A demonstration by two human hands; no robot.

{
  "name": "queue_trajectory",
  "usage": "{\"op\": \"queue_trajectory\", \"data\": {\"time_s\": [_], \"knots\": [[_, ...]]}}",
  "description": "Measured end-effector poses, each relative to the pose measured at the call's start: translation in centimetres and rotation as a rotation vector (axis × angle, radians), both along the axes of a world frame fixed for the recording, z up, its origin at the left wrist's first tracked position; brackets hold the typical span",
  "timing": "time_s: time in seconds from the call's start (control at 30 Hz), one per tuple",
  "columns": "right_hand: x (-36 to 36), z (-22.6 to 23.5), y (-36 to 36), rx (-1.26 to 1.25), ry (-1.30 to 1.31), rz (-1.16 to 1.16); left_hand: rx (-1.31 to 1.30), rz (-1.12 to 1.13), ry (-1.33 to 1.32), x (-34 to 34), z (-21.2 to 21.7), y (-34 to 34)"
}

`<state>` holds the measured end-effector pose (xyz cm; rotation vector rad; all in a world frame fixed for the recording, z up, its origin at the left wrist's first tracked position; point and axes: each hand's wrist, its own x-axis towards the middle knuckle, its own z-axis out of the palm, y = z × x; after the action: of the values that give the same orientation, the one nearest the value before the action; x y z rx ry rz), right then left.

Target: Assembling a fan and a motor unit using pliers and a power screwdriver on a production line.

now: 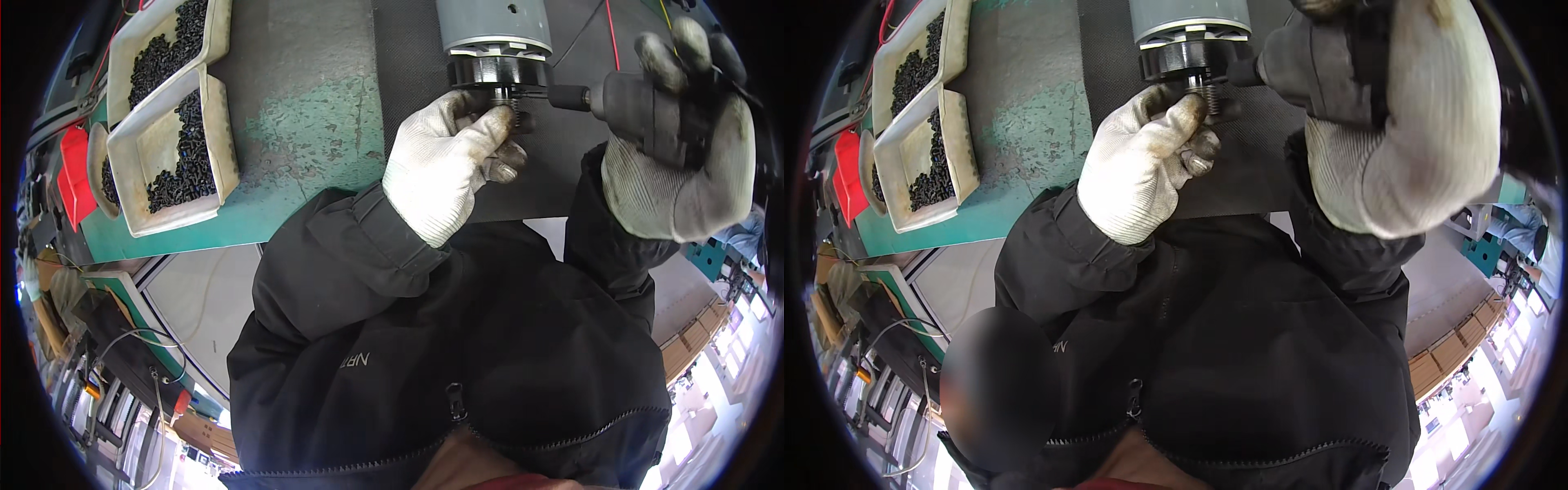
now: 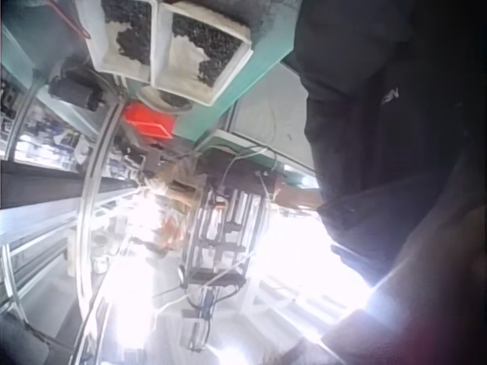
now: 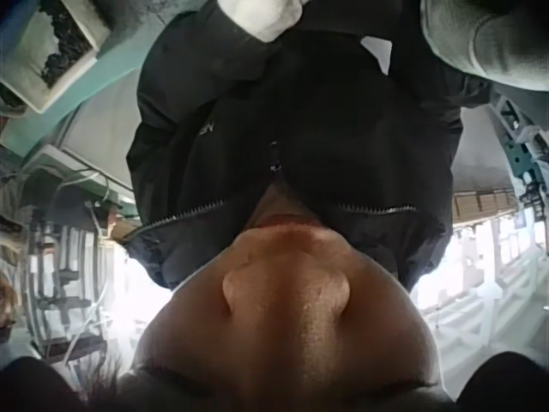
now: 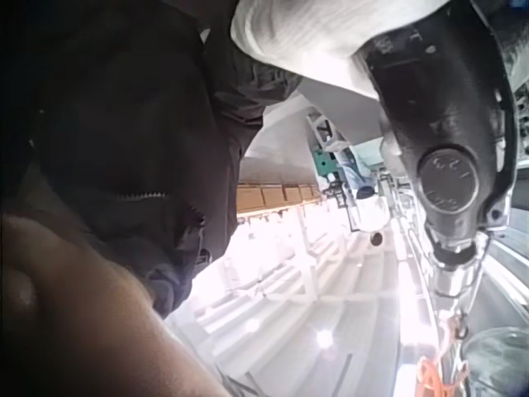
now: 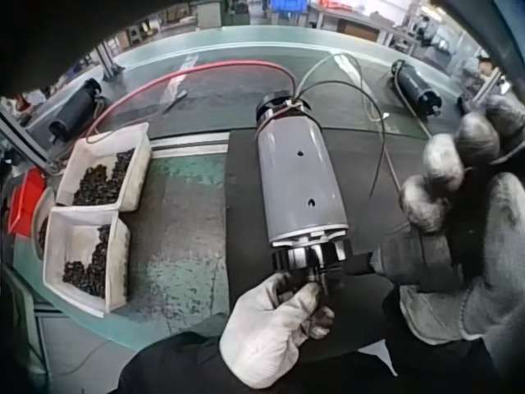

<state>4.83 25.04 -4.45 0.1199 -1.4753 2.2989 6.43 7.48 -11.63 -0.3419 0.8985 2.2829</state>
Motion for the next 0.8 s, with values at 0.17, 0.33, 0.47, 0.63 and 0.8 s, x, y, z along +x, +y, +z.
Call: {"op": "queue_trajectory", "data": {"time_s": [0.17, 0.33, 0.47, 0.63, 0.8], "knots": [[-0.7, -0.6, 1.6, -0.007, 0.016, 0.469, 0.033, -0.038, 0.022, -0.3, -0.2, -0.2], [-1.4, -0.5, -0.1, -0.028, 0.128, 0.485, -0.007, -0.064, 0.008, -0.7, -0.2, -0.5], [-3.4, -1.5, -0.6, 0.006, 0.278, 0.558, -0.013, -0.093, 0.051, -0.7, 0.0, -0.2], [-2.8, -0.5, -4.2, 0.072, 0.377, 0.092, 0.001, -0.038, 0.021, 0.0, -0.7, -0.6], [-1.9, 0.0, 5.4, 0.287, 0.092, -0.437, -0.475, -0.088, 0.204, 0.0, 1.6, 0.6]]}}
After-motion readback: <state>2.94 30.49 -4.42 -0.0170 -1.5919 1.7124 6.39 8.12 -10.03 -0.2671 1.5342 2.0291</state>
